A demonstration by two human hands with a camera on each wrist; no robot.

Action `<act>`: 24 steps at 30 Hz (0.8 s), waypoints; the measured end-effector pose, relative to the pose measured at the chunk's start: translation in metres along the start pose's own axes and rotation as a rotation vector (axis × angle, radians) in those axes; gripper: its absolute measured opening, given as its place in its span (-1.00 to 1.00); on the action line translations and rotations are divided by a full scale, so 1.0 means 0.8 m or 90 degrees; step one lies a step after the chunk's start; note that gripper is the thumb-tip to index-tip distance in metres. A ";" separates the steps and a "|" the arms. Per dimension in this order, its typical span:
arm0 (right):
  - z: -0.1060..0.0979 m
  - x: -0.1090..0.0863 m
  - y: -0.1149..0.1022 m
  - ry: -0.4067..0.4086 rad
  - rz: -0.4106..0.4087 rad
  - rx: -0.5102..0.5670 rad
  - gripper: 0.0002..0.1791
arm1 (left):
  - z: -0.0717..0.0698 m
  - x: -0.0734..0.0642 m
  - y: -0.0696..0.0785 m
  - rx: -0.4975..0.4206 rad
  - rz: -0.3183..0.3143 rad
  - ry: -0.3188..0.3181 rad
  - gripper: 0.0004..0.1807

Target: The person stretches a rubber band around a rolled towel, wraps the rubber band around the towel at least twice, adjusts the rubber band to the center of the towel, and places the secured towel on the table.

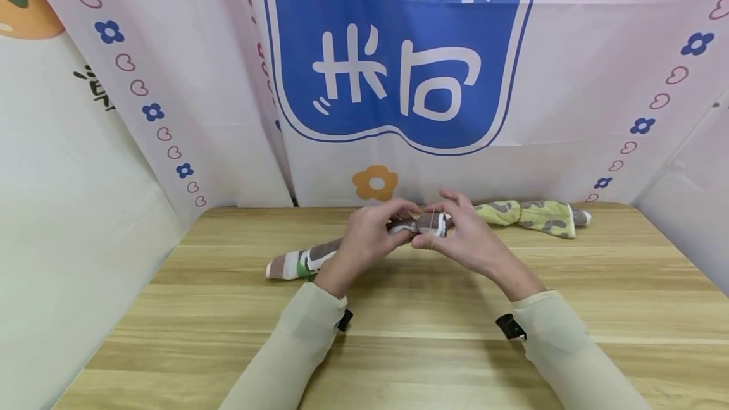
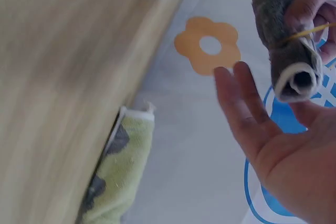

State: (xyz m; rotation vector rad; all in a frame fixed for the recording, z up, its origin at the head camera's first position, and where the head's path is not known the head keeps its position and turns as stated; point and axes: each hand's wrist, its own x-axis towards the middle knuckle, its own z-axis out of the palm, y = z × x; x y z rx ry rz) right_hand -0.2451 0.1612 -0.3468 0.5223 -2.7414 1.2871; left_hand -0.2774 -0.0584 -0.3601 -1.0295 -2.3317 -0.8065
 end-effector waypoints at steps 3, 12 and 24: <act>-0.004 -0.001 -0.001 -0.016 0.002 -0.039 -0.11 | 0.002 0.000 0.000 0.019 0.034 -0.007 -0.58; -0.007 -0.001 0.004 -0.051 -0.024 -0.138 -0.13 | 0.010 -0.005 0.001 0.047 0.129 -0.034 -0.53; -0.009 0.000 0.017 -0.042 -0.050 -0.262 0.25 | 0.008 -0.004 -0.009 0.009 0.089 -0.003 -0.79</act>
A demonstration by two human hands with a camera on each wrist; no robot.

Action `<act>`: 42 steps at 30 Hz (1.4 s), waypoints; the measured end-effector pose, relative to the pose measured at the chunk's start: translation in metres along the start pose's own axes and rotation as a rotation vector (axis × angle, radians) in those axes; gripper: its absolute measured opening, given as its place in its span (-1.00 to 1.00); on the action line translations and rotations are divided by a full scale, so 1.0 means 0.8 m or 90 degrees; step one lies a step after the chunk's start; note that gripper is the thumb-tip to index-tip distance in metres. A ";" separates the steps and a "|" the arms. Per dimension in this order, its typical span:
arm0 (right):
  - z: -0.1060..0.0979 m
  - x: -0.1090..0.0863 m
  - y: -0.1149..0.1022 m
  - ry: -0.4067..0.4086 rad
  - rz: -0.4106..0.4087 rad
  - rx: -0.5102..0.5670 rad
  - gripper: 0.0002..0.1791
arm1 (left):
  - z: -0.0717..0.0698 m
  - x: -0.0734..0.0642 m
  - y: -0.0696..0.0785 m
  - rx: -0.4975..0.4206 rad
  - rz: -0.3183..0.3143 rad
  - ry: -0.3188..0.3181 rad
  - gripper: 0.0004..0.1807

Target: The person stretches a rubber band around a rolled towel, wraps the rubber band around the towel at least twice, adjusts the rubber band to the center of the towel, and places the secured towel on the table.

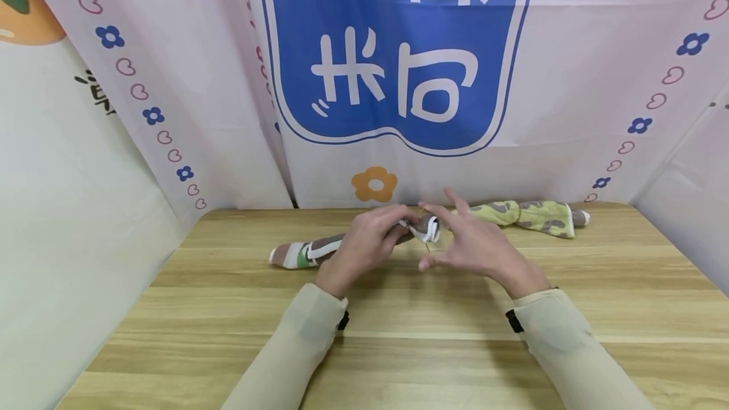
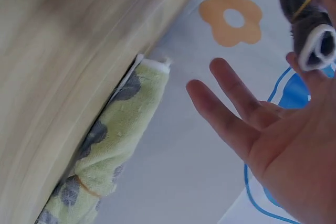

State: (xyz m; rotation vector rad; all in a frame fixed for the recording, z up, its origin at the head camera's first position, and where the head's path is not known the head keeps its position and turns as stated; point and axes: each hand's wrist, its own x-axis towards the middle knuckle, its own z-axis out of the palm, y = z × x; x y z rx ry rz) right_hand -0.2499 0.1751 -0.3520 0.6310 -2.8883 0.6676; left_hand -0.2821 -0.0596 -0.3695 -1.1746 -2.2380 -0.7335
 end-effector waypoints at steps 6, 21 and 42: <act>0.003 0.004 0.006 0.027 -0.002 -0.021 0.23 | -0.003 0.003 0.003 -0.096 -0.021 0.059 -0.79; 0.016 0.003 -0.008 -0.002 -0.044 0.170 -0.04 | -0.008 0.010 0.017 -0.117 -0.048 0.031 -0.82; -0.002 0.003 -0.009 -0.076 -0.121 0.325 -0.47 | 0.009 0.007 0.022 -0.063 0.091 0.009 -0.73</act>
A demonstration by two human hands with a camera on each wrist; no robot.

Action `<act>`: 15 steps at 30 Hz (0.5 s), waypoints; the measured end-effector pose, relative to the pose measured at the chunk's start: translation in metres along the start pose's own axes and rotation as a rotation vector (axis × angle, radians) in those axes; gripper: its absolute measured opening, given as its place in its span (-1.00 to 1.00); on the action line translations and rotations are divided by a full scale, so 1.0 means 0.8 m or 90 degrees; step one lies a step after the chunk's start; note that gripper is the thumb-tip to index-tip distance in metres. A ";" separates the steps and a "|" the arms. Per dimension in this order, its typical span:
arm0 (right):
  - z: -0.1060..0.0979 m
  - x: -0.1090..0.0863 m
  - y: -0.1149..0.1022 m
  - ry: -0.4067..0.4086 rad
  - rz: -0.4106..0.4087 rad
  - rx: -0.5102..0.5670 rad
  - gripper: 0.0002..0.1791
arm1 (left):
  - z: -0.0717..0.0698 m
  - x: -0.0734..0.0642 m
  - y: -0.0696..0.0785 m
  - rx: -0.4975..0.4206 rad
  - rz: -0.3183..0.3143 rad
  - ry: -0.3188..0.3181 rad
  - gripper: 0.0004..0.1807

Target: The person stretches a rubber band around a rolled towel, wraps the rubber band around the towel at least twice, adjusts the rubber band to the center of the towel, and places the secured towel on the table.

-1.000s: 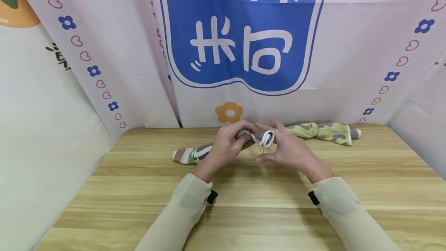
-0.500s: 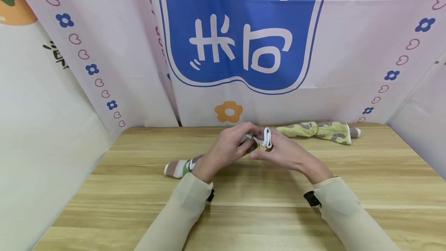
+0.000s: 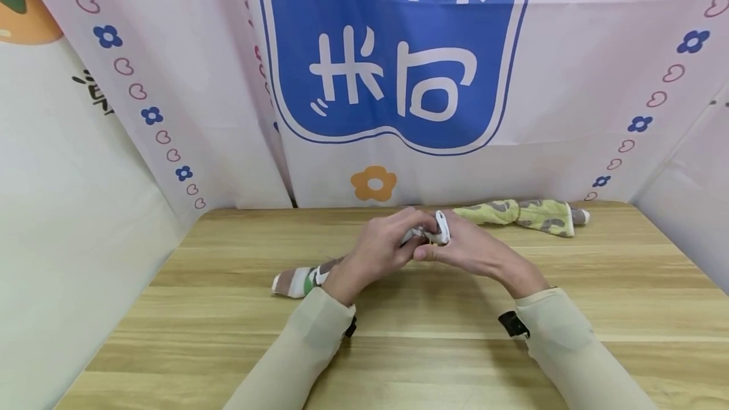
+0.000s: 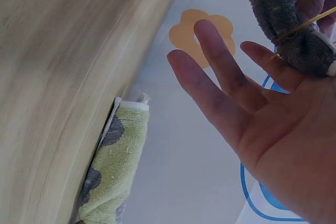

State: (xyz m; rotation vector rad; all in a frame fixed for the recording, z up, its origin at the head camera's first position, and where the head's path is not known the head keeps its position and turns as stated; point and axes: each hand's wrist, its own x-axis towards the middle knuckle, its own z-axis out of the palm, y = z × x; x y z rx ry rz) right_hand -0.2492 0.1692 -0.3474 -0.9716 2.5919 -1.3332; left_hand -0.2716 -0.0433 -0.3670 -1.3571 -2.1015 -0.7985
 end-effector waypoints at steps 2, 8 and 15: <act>0.000 0.000 0.001 -0.007 0.000 0.000 -0.49 | 0.002 -0.002 0.000 -0.006 0.000 0.009 -0.74; -0.001 0.001 0.001 -0.009 -0.001 -0.011 -0.51 | 0.003 -0.004 -0.002 -0.011 0.002 0.019 -0.76; -0.005 -0.003 0.003 -0.004 0.030 -0.038 -0.45 | 0.002 -0.003 -0.003 -0.001 0.004 0.004 -0.74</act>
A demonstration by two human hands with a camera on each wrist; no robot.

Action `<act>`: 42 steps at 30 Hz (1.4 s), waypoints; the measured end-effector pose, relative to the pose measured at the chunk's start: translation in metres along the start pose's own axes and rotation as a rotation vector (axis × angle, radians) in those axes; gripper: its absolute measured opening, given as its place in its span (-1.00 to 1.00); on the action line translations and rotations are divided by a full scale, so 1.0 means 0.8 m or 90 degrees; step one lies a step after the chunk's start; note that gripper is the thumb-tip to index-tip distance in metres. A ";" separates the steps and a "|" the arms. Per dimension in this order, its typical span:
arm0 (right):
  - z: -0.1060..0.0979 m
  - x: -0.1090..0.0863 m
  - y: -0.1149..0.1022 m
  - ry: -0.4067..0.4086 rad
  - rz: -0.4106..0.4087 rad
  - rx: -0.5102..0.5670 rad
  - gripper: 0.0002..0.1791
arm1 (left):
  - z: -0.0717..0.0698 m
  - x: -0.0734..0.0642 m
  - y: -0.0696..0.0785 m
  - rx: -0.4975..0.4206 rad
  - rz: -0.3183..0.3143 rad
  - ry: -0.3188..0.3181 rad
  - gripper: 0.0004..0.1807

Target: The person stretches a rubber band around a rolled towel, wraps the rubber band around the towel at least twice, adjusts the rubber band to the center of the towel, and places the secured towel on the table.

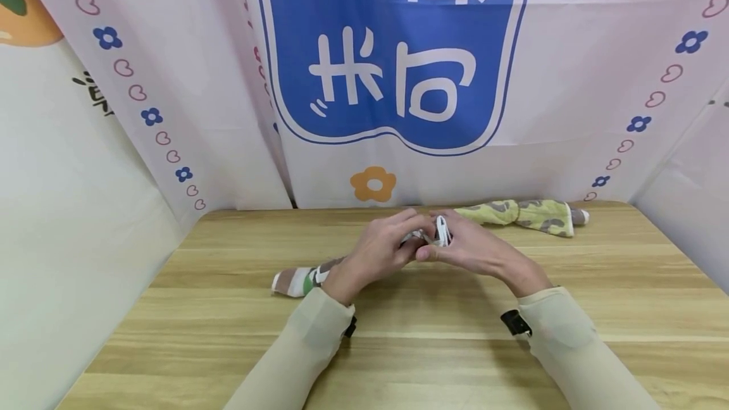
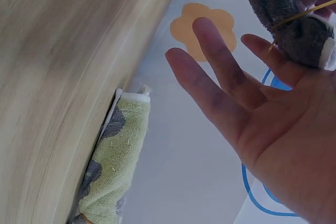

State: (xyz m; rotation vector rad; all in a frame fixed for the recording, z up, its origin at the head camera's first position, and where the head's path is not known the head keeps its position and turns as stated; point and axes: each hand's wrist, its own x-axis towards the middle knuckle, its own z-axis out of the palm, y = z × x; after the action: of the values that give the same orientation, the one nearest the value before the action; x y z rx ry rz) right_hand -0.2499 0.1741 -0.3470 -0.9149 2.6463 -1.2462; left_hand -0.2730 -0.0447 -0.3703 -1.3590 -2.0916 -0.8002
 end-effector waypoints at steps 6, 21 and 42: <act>0.002 -0.003 0.006 0.027 0.049 -0.098 -0.17 | 0.000 -0.004 -0.013 -0.016 -0.034 0.058 -0.77; 0.014 0.000 0.014 0.231 0.025 -0.280 -0.66 | -0.005 -0.002 -0.013 -0.241 -0.197 0.202 -0.83; 0.009 0.000 0.025 0.229 0.083 0.032 -0.56 | -0.019 0.004 -0.010 -0.391 -0.324 0.220 -0.79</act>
State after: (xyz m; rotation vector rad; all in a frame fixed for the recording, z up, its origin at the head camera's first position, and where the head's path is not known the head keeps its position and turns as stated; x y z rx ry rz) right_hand -0.2576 0.1791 -0.3663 -0.5420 2.8626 -1.5637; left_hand -0.2803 -0.0558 -0.3591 -0.8418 -1.9992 -1.8611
